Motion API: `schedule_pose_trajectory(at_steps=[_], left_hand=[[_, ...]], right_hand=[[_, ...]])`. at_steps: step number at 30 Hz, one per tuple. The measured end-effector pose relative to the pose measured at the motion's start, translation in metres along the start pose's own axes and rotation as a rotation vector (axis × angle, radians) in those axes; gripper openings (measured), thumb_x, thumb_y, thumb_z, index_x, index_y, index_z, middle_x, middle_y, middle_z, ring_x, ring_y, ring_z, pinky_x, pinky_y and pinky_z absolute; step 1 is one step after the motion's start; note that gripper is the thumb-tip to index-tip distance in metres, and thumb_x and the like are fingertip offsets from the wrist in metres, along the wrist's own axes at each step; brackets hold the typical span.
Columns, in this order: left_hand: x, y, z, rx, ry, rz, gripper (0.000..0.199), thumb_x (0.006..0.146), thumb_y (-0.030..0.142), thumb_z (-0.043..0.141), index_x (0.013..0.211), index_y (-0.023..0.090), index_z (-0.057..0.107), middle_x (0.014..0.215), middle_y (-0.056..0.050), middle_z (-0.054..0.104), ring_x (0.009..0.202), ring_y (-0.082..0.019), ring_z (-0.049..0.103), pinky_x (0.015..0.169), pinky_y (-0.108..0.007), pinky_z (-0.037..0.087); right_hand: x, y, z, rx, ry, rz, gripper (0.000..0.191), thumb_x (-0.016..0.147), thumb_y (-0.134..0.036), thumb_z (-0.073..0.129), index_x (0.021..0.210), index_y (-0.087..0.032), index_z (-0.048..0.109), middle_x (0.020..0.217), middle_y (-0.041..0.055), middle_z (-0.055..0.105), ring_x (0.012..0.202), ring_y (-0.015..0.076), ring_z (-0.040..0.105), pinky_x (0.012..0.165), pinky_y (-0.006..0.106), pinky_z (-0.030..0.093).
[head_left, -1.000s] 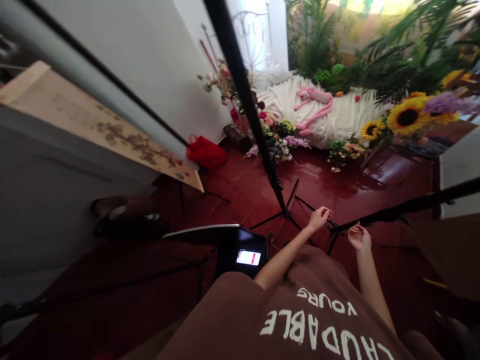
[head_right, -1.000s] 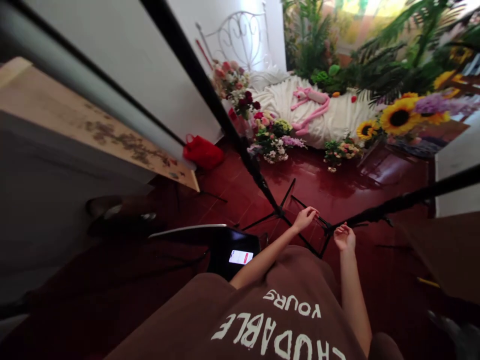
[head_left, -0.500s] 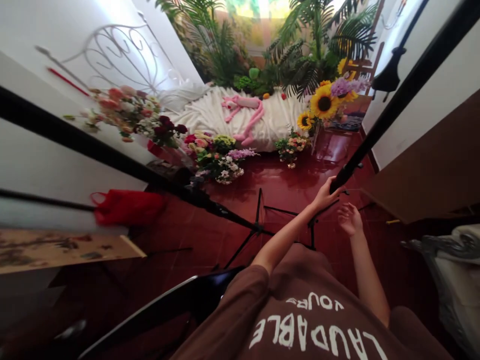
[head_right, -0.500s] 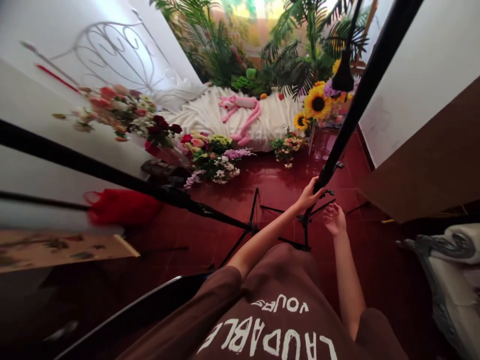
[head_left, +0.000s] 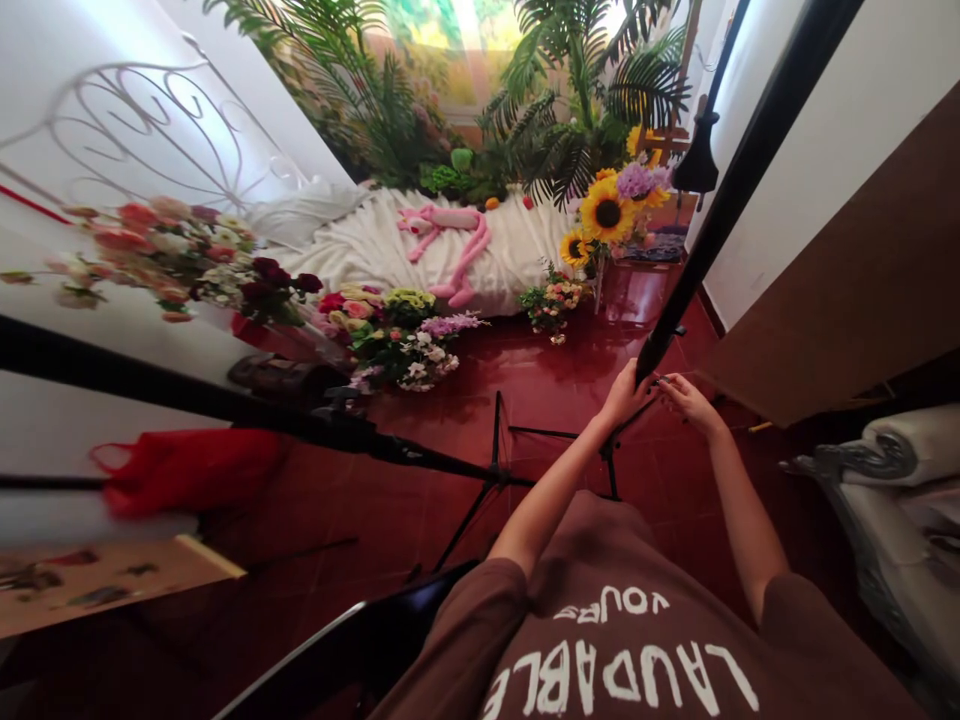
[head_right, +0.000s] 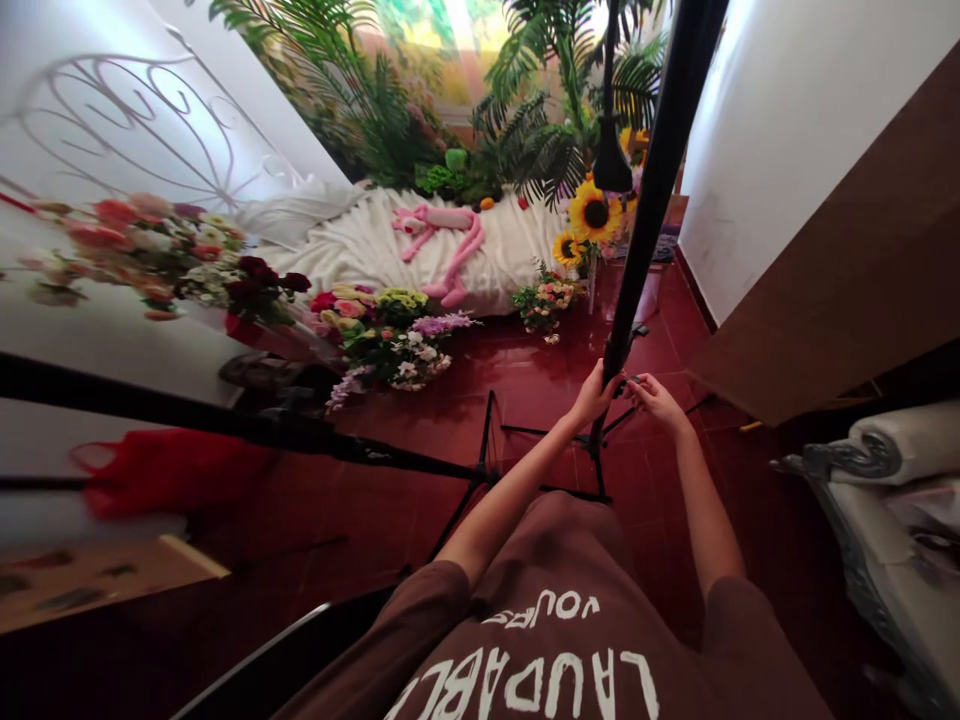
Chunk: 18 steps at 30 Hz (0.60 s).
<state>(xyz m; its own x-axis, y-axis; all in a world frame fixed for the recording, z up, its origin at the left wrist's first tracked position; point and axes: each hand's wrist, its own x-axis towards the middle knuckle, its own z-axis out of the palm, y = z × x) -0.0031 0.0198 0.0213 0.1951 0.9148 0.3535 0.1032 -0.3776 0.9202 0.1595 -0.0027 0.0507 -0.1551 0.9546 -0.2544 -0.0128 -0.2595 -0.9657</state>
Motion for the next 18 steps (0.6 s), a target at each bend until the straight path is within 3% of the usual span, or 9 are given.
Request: schedule_pose_trajectory(at_steps=[4, 8, 11, 14, 16, 18], left_hand=[[0.000, -0.002, 0.001, 0.005, -0.004, -0.011, 0.020, 0.091, 0.034, 0.049, 0.102, 0.017, 0.052, 0.094, -0.006, 0.061, 0.082, -0.014, 0.059, 0.076, -0.026, 0.047], [0.001, 0.001, 0.000, 0.008, -0.020, -0.034, 0.022, 0.091, 0.036, 0.049, 0.102, 0.017, 0.052, 0.092, -0.005, 0.062, 0.078, -0.013, 0.060, 0.072, -0.024, 0.047], [-0.002, 0.004, -0.002, -0.001, -0.021, -0.072, 0.026, 0.090, 0.039, 0.051, 0.104, 0.017, 0.052, 0.089, -0.005, 0.063, 0.074, -0.012, 0.061, 0.070, -0.024, 0.047], [-0.007, 0.000, -0.003, 0.013, -0.036, -0.160, 0.032, 0.088, 0.040, 0.055, 0.110, 0.017, 0.050, 0.084, -0.004, 0.065, 0.070, -0.014, 0.062, 0.068, -0.026, 0.048], [-0.010, -0.005, -0.004, 0.022, -0.042, -0.168, 0.034, 0.088, 0.038, 0.056, 0.114, 0.017, 0.049, 0.090, -0.006, 0.067, 0.078, -0.016, 0.065, 0.073, -0.028, 0.050], [-0.013, -0.011, -0.003, 0.014, -0.046, -0.126, 0.033, 0.088, 0.033, 0.054, 0.117, 0.017, 0.049, 0.102, -0.009, 0.067, 0.092, -0.019, 0.066, 0.083, -0.032, 0.050]], right_hand=[[0.001, 0.005, 0.002, -0.104, 0.109, -0.238, 0.031, 0.063, -0.035, 0.081, 0.085, -0.021, 0.063, 0.071, -0.0041, 0.065, 0.060, 0.0094, 0.054, 0.053, 0.019, 0.042], [0.002, 0.012, 0.005, -0.215, 0.379, -0.464, 0.009, 0.069, -0.029, 0.075, 0.071, -0.024, 0.069, 0.088, 0.0015, 0.064, 0.078, 0.0145, 0.058, 0.064, 0.025, 0.048], [0.000, 0.009, 0.006, -0.244, 0.526, -0.560, 0.019, 0.075, -0.030, 0.069, 0.058, -0.024, 0.065, 0.094, 0.0032, 0.062, 0.088, 0.0165, 0.059, 0.075, 0.030, 0.050], [-0.007, -0.003, 0.013, -0.278, 0.490, -0.566, 0.007, 0.077, -0.031, 0.068, 0.081, -0.026, 0.071, 0.100, 0.0037, 0.066, 0.093, 0.0177, 0.060, 0.083, 0.033, 0.049], [-0.010, -0.013, 0.023, -0.335, 0.424, -0.543, 0.026, 0.073, -0.031, 0.073, 0.098, -0.027, 0.069, 0.104, 0.0035, 0.067, 0.097, 0.0190, 0.061, 0.087, 0.034, 0.048], [-0.008, -0.021, 0.038, -0.371, 0.379, -0.493, 0.034, 0.067, -0.031, 0.079, 0.099, -0.027, 0.068, 0.101, 0.0030, 0.069, 0.095, 0.0205, 0.062, 0.085, 0.033, 0.049]])
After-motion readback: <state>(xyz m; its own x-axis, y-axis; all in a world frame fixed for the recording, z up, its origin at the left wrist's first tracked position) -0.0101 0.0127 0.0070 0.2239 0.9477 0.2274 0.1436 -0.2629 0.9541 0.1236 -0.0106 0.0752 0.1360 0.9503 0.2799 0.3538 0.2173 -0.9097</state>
